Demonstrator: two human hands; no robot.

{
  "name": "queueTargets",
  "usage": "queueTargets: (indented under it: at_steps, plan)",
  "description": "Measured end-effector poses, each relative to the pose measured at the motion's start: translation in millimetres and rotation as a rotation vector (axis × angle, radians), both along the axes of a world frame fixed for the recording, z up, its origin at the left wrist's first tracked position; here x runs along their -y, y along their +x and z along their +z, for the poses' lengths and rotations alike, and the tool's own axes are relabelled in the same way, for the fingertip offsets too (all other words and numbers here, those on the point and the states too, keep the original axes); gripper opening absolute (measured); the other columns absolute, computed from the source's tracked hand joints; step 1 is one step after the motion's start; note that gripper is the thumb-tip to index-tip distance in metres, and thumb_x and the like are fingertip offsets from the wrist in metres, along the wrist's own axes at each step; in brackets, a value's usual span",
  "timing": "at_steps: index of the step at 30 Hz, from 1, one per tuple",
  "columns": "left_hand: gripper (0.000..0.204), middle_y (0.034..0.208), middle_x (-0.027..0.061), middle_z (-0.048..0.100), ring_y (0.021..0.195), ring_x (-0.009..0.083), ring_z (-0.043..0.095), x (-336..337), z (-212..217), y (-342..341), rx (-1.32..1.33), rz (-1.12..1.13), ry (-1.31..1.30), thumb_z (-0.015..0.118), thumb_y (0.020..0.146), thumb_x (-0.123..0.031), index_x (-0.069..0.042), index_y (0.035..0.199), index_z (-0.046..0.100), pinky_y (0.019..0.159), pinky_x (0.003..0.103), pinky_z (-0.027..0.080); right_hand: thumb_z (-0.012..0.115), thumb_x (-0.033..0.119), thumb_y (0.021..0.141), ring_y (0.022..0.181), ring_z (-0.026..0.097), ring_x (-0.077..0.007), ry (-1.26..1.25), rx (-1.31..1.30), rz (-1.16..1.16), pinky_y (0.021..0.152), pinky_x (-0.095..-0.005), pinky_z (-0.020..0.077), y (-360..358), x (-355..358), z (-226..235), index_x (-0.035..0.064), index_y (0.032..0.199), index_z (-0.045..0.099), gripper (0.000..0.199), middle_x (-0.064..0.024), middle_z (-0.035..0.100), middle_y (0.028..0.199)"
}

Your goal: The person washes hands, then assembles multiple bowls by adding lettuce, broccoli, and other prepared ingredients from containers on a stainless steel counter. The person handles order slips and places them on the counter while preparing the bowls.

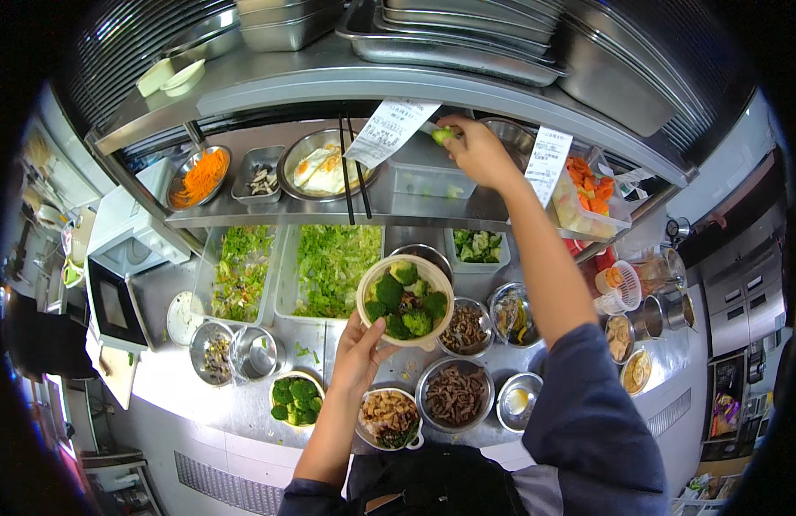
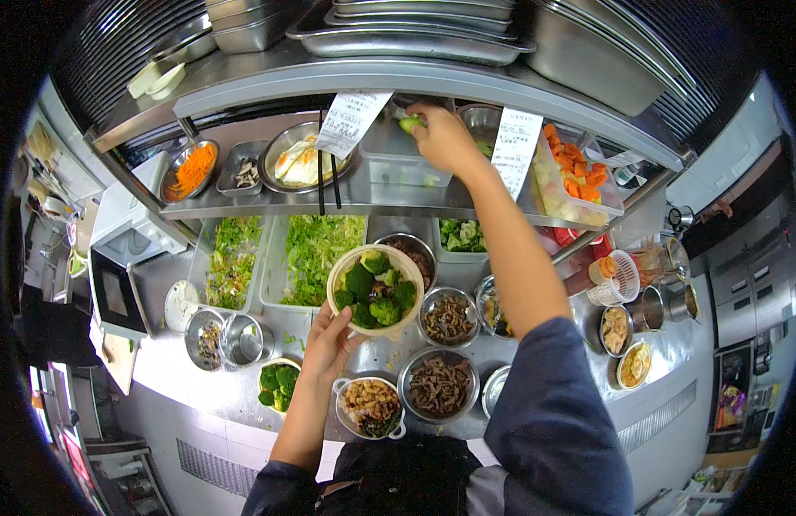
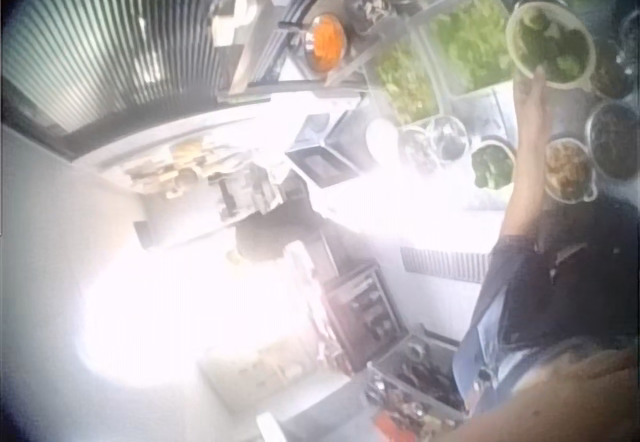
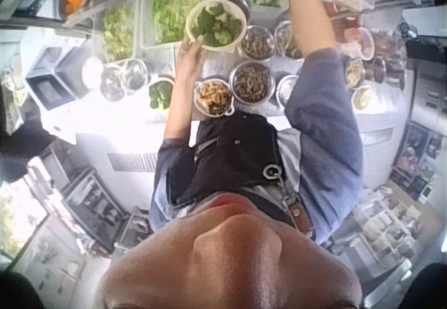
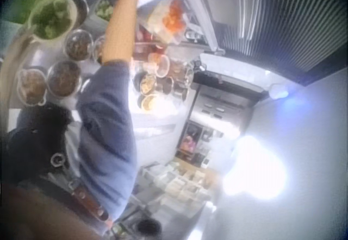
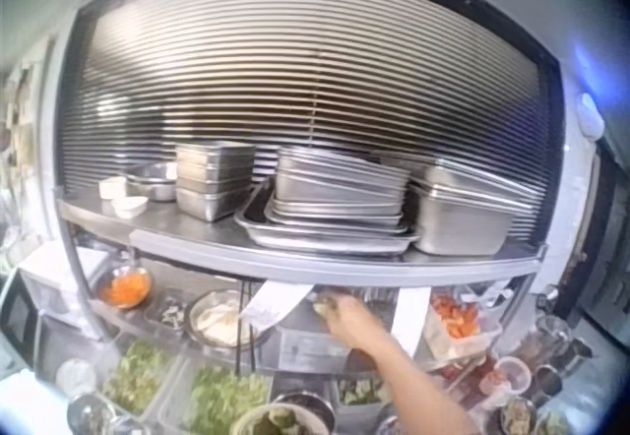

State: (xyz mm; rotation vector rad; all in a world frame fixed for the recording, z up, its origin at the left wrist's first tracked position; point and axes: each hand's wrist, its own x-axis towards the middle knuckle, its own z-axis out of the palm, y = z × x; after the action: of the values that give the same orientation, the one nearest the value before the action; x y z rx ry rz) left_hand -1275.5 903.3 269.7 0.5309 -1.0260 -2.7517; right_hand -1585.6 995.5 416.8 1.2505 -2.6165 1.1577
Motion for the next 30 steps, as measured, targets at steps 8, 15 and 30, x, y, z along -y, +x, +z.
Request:
queueTargets:
  at_steps: [8,15,30]
  plan:
    - [0.044,0.12,0.0098,0.059,0.103,0.0188,0.063,-4.6,9.1,4.5,-0.034,-0.02,-0.094,0.055,0.094,-0.009,-0.003,0.134,0.038,0.077,0.032,0.06,0.049,0.009,0.097,0.087,0.055,-0.0151,-0.784,1.396,0.369,0.072,-0.0235,0.0456,133.7,-54.1,-41.3,-0.0012,0.134,0.046,0.039,-0.0091,0.059,0.111]
    - [0.045,0.119,0.0103,0.059,0.103,0.0202,0.063,-15.2,13.4,11.4,-0.061,-0.02,-0.133,0.056,0.094,-0.008,-0.003,0.134,0.038,0.078,0.037,0.06,0.055,0.013,0.094,0.078,0.059,-0.0173,-0.159,0.778,0.158,0.069,-0.029,0.0475,168.9,-79.5,-47.2,0.0009,0.122,0.05,0.031,-0.0098,0.063,0.098]
    - [0.041,0.118,0.0142,0.06,0.098,0.0211,0.066,-21.8,2.1,26.4,-0.012,-0.033,-0.004,0.053,0.095,-0.009,-0.003,0.133,0.04,0.075,0.038,0.061,0.062,0.022,0.085,0.089,0.062,-0.0356,0.402,-0.057,0.09,0.077,-0.045,0.0503,172.1,-75.8,-41.2,0.0047,0.105,0.064,0.027,-0.0171,0.062,0.1]
